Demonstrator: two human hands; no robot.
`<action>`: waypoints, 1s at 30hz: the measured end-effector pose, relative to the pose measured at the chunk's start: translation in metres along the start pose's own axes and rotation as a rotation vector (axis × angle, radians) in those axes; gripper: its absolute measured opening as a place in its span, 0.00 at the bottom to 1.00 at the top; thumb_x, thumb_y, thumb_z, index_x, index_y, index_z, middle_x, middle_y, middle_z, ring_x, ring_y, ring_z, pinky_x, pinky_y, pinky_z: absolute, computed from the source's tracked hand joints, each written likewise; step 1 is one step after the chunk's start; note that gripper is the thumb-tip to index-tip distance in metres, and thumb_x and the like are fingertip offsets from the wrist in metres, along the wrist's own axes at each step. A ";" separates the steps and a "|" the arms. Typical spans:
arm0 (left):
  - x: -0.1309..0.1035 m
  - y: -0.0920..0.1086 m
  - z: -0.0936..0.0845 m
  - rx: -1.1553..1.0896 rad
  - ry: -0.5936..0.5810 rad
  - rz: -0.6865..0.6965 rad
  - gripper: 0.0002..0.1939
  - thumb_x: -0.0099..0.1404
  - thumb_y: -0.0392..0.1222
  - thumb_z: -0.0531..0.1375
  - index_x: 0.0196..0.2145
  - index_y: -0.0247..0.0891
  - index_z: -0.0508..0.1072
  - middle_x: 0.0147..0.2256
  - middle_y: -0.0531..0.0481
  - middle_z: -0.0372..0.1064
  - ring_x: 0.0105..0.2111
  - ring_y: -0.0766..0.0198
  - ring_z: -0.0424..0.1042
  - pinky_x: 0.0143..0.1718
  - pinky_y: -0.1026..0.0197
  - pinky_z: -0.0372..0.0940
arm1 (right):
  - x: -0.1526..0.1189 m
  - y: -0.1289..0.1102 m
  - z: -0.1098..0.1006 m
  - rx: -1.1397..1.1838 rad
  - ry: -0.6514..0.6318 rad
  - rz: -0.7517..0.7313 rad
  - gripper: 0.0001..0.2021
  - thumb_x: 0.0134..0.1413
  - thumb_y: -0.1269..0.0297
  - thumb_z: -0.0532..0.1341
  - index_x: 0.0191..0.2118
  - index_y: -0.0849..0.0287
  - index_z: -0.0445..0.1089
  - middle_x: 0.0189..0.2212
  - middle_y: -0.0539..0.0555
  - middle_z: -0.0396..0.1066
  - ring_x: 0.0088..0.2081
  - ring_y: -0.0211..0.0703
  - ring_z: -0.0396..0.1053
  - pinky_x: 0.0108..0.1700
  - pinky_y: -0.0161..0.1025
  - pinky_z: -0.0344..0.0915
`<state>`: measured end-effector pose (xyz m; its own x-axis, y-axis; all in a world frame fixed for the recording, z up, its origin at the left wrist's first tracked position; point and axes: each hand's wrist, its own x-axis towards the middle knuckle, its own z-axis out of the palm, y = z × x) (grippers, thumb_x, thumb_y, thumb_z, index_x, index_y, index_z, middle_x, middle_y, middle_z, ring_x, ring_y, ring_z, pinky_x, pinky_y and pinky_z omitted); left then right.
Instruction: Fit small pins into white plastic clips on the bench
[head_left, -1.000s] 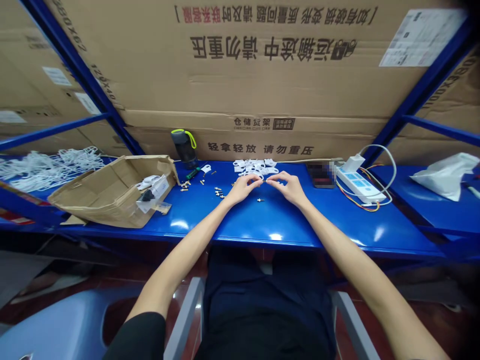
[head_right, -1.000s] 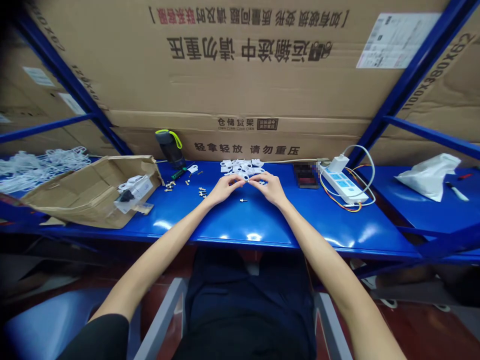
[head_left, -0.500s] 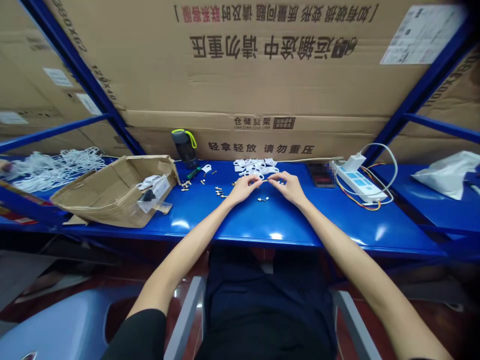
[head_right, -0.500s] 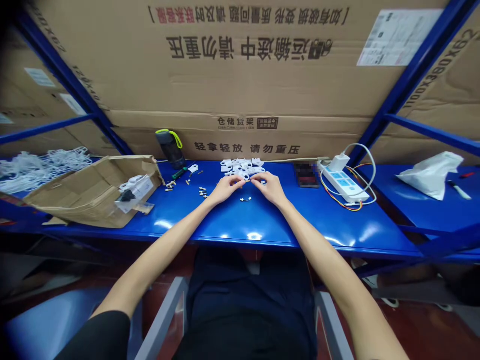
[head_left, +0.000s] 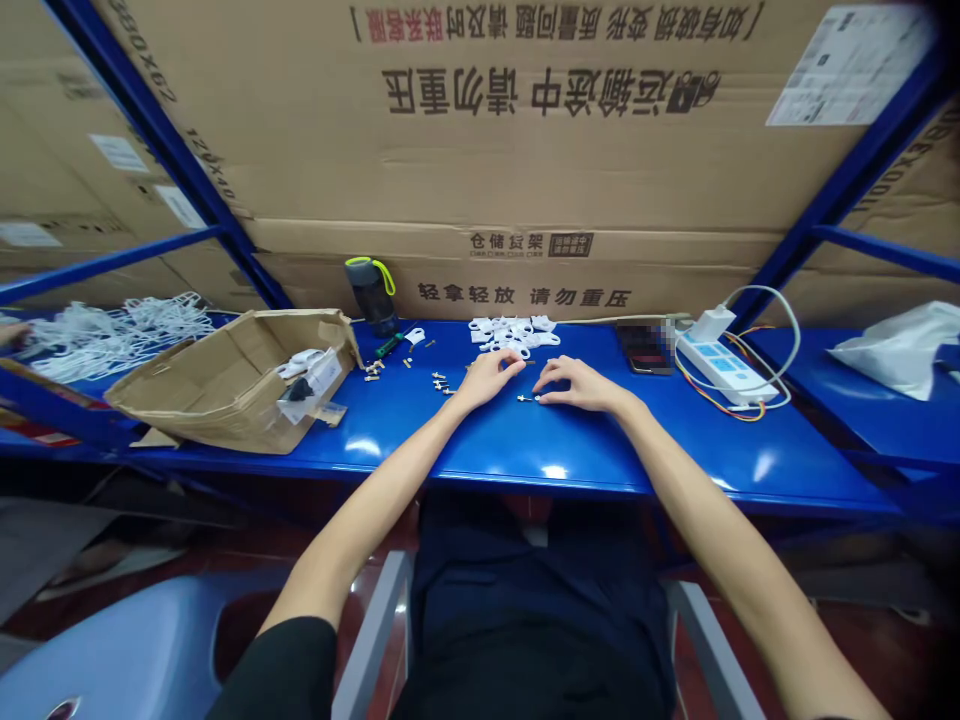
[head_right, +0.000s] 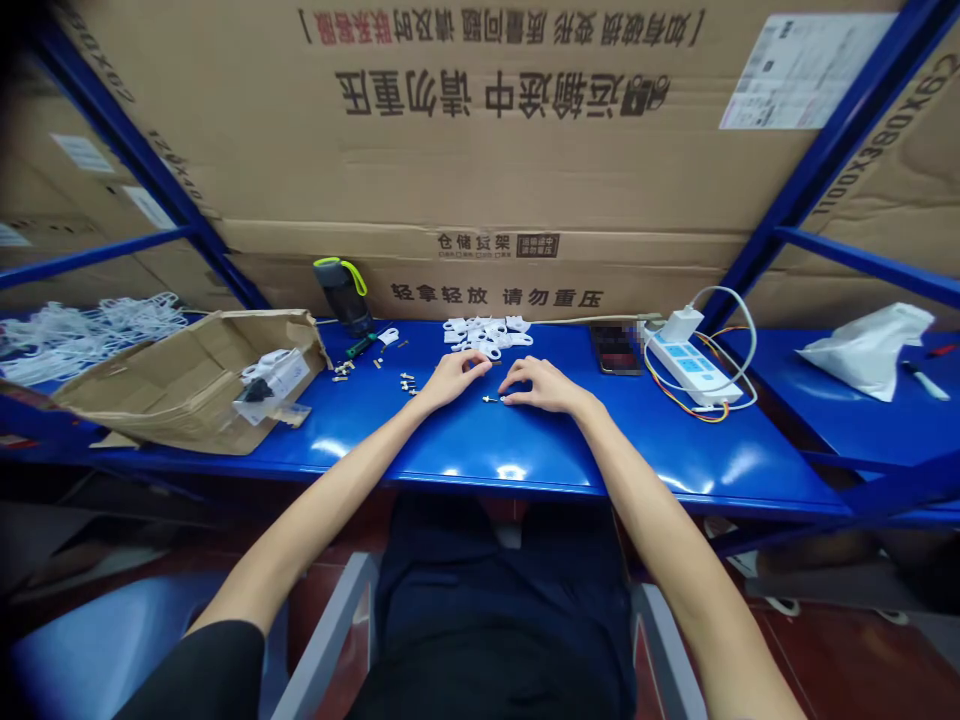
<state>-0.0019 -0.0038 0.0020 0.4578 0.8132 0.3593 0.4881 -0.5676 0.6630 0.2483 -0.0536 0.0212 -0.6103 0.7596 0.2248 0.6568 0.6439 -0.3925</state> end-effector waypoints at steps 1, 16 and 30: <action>0.000 0.000 0.000 -0.002 -0.002 0.009 0.16 0.73 0.54 0.59 0.42 0.41 0.81 0.38 0.51 0.80 0.34 0.60 0.74 0.41 0.58 0.66 | 0.001 0.000 0.001 -0.004 -0.003 -0.008 0.12 0.65 0.49 0.66 0.46 0.45 0.84 0.50 0.54 0.79 0.51 0.54 0.72 0.57 0.51 0.65; -0.002 0.008 -0.004 -0.014 -0.019 0.097 0.16 0.75 0.53 0.58 0.44 0.40 0.80 0.43 0.51 0.80 0.33 0.61 0.72 0.42 0.59 0.67 | 0.007 0.003 0.004 0.282 0.381 0.293 0.06 0.55 0.59 0.69 0.34 0.54 0.83 0.34 0.53 0.84 0.38 0.51 0.81 0.43 0.43 0.74; -0.006 0.014 -0.003 0.081 -0.033 0.161 0.14 0.77 0.52 0.58 0.44 0.41 0.79 0.45 0.50 0.80 0.37 0.61 0.74 0.45 0.58 0.67 | 0.010 0.004 0.009 0.595 0.388 0.345 0.17 0.48 0.52 0.74 0.42 0.57 0.85 0.38 0.56 0.85 0.42 0.55 0.80 0.49 0.49 0.75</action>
<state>-0.0001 -0.0159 0.0116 0.5586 0.7069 0.4338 0.4639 -0.6999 0.5431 0.2404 -0.0442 0.0135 -0.1448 0.9559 0.2555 0.3668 0.2917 -0.8834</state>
